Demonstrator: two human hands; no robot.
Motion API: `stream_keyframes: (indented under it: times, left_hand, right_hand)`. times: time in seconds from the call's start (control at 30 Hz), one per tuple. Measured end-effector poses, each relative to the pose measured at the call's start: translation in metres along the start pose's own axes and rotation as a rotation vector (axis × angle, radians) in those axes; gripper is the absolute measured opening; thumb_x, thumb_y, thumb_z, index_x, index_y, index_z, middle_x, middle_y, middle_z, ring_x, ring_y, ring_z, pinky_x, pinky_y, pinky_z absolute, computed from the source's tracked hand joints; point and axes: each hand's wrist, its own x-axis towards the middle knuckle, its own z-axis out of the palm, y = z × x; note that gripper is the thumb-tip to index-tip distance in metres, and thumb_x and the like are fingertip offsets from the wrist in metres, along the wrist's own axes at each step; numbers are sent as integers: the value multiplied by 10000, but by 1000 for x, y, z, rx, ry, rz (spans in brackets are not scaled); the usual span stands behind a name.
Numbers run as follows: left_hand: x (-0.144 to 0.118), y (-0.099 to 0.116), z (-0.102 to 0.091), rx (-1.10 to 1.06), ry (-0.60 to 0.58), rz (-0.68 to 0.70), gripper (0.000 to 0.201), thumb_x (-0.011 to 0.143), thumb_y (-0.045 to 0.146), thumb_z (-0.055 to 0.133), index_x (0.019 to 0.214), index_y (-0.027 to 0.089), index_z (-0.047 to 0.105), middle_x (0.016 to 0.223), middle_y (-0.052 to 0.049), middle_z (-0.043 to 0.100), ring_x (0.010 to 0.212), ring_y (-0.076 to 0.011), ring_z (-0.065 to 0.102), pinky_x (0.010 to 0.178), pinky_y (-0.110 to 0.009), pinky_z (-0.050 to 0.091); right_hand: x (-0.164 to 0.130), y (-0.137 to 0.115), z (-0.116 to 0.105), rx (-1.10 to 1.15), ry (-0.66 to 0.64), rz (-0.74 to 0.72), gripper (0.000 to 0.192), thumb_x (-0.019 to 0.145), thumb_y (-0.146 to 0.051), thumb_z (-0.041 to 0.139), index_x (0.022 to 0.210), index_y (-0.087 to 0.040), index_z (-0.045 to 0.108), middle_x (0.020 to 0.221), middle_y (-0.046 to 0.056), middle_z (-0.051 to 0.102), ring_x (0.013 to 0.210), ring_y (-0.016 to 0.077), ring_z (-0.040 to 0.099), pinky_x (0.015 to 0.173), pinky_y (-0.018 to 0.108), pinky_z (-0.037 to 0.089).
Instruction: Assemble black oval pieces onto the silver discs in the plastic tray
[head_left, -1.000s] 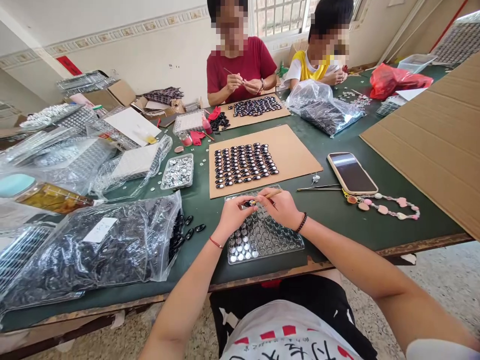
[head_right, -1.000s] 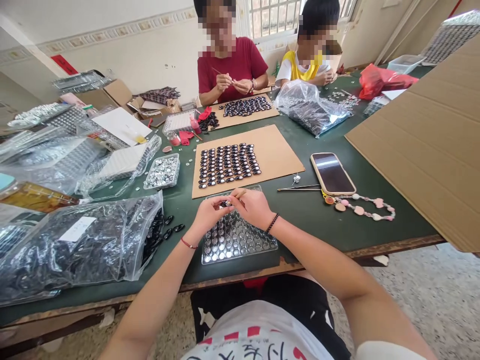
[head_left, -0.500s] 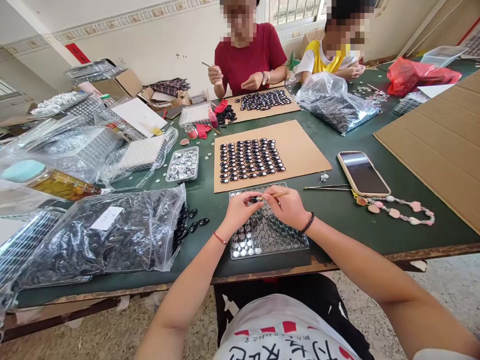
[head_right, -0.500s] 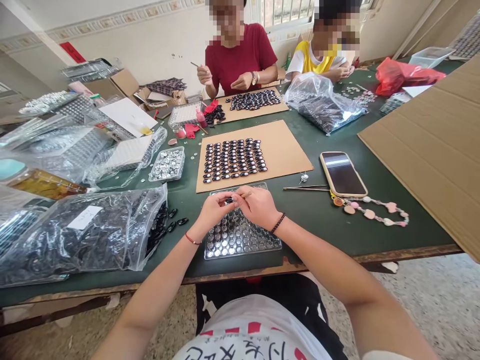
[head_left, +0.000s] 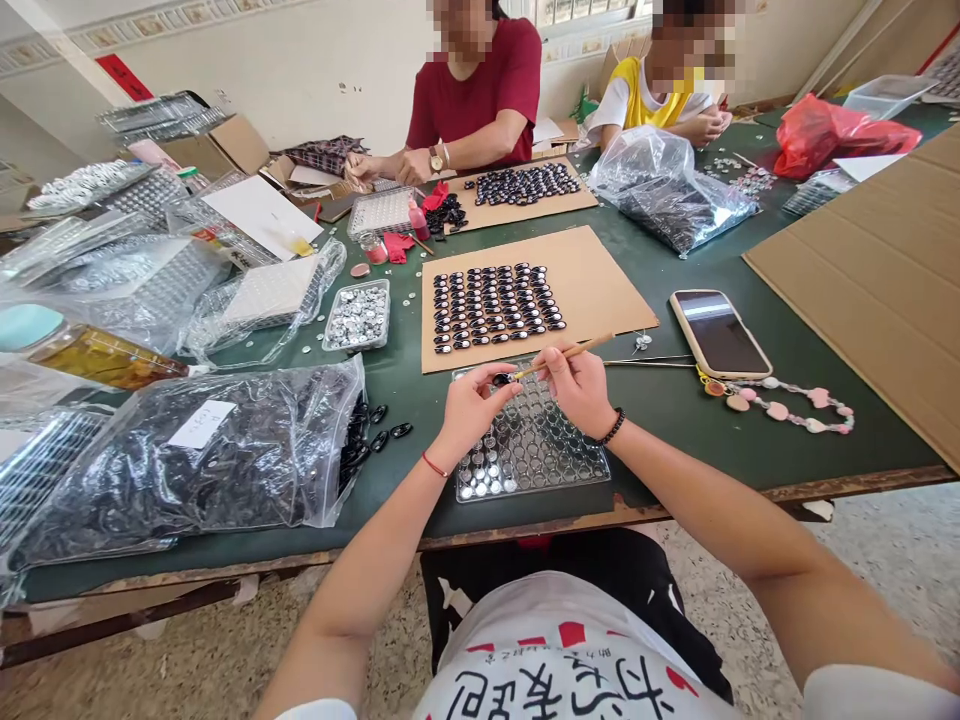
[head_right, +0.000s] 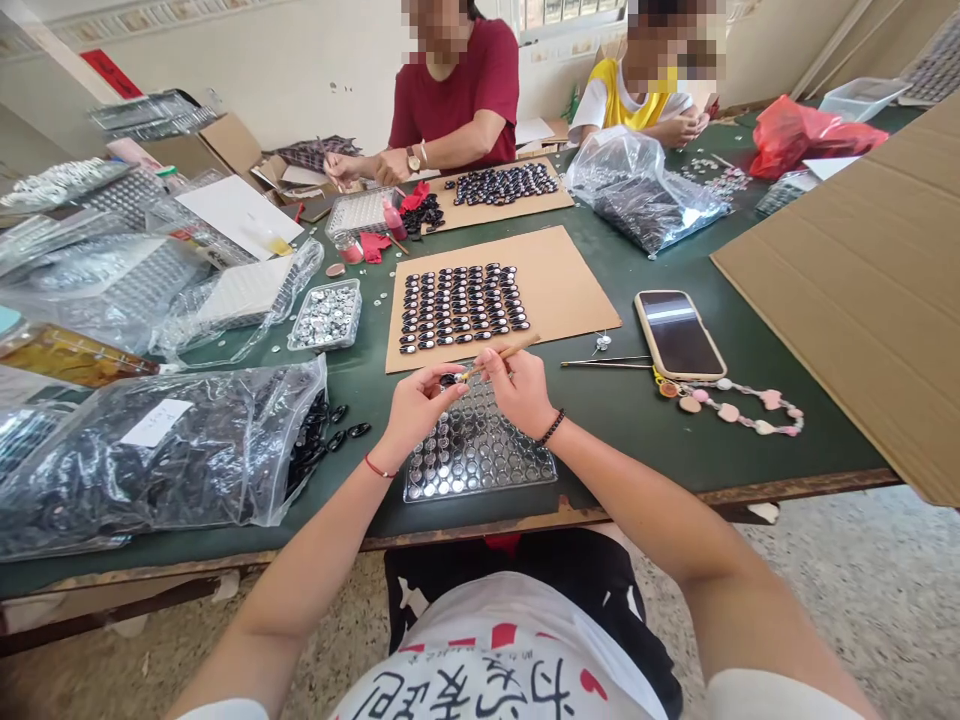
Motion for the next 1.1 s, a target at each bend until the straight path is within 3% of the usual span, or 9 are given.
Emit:
stream_keyframes:
  times: [0.27,0.43,0.53,0.63,0.73,0.87,1.0,1.07,1.1]
  left_hand:
    - [-3,1,2,-17,19,15,351,669,451,607,893,184,647,457,49,318,434,-71,238,431,-222,202]
    - [1,-3,-5,152,102,37,335,691,450,584,890,191,656,525,18,503,444,-82,361,460,-220,292]
    - [21,-11,-41,362,260,74,323,734,436,543,942,211,646,697,-13,617,531,-106,479,541,-227,363]
    - [56,-21,-97,696,415,53,329,780,389,499,1021,198,617,921,-67,640,773,-174,560,706,-269,389]
    - [92,-30,-146,1066,307,-202,267,771,269,515,965,123,627,953,-153,623,890,-257,543,758,-339,363]
    - [118,-31,-178,1096,282,-299,149,731,132,523,751,37,636,859,-225,612,902,-292,537,758,-363,355]
    - [113,-18,-170,1080,290,-233,169,713,179,563,820,78,646,898,-181,622,924,-270,534,783,-348,363]
    - [98,-12,-146,964,283,-144,243,717,250,572,921,137,639,917,-115,637,861,-212,556,748,-297,392]
    - [88,-10,-129,783,283,-80,276,716,278,572,953,148,633,903,-91,644,796,-181,567,708,-270,408]
  right_hand:
    - [-1,-1,2,183,16,101,341,851,-452,406,735,-161,541,527,-21,504,363,61,409,360,197,331]
    - [3,-5,-7,148,78,51,325,857,-420,415,719,-157,546,531,-14,510,384,68,429,375,201,340]
    - [9,-8,-14,207,140,48,330,858,-423,411,709,-156,536,526,-16,508,376,67,428,370,201,341]
    - [12,-9,-19,225,156,44,324,857,-420,415,718,-157,543,529,-18,506,375,65,429,371,200,342]
    - [12,-7,-20,208,142,30,322,858,-415,415,714,-156,542,522,-21,499,376,64,429,367,195,338]
    - [14,-4,-20,183,128,24,328,856,-426,410,712,-158,533,517,-24,492,372,64,423,358,190,332]
    - [17,-2,-19,200,141,21,330,856,-434,406,719,-158,527,521,-26,487,366,64,408,356,192,327]
    - [15,-2,-18,189,138,18,329,862,-430,394,729,-160,528,526,-24,490,368,65,402,359,195,324]
    - [14,-2,-17,167,129,9,327,866,-425,387,734,-162,530,534,-20,497,376,68,406,366,198,327]
